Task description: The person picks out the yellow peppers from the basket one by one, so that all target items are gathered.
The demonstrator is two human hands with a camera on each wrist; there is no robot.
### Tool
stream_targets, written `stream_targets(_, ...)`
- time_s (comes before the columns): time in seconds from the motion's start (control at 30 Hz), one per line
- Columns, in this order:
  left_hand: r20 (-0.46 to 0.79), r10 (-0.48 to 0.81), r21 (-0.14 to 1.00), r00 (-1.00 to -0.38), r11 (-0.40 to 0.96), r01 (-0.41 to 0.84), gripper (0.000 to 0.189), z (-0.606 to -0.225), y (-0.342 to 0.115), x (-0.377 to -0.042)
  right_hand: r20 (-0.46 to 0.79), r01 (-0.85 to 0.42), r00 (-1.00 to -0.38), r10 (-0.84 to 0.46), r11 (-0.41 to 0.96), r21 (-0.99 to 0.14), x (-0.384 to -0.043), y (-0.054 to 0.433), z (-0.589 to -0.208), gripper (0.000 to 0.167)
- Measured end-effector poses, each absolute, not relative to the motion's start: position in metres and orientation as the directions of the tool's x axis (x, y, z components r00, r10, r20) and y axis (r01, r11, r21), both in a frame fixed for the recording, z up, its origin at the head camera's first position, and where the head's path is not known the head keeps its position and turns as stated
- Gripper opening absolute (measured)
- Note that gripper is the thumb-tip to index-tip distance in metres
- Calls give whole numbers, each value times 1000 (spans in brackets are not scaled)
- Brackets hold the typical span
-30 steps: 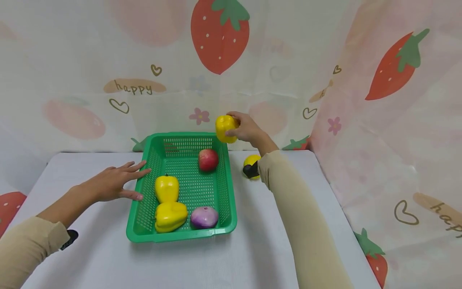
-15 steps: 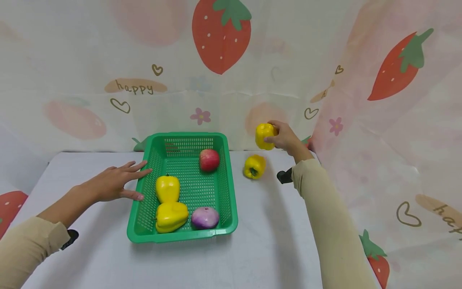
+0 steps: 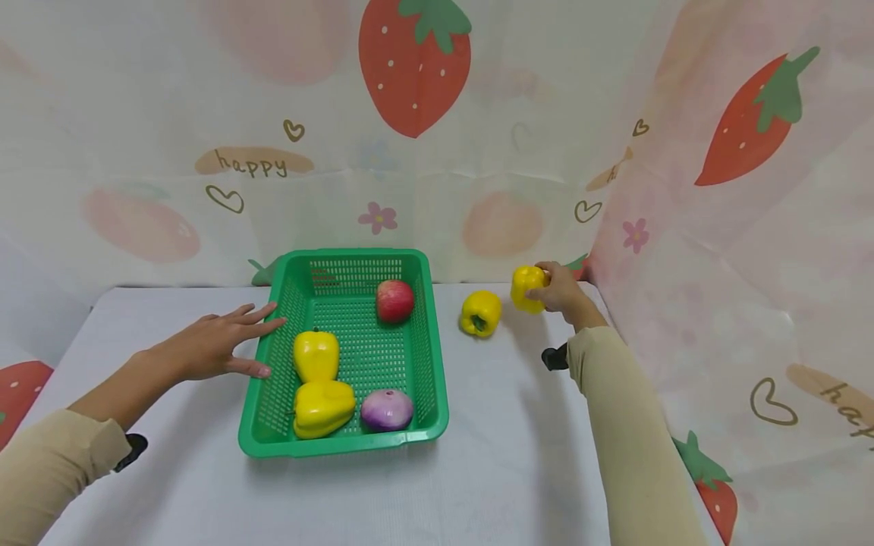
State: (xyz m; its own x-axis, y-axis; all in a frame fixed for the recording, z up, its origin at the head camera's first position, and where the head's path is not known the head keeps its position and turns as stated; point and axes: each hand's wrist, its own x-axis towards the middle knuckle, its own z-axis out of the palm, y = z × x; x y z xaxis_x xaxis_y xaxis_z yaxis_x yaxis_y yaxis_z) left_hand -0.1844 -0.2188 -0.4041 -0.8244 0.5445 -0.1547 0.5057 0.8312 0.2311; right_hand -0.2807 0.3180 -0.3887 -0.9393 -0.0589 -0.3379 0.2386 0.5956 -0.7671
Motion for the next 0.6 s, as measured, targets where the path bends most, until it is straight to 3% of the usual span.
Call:
stream_targets(0.3,-151,546,239,-824,829,505,84,-406,-221,-184,-320,255,-948,5,615,-746,-276,331,-423,64)
stream_targets(0.6,-155,542,245,-826,831,499,84,-405,-221,-183,-344,298,-938,35,587,-753,-274,336,-446,71)
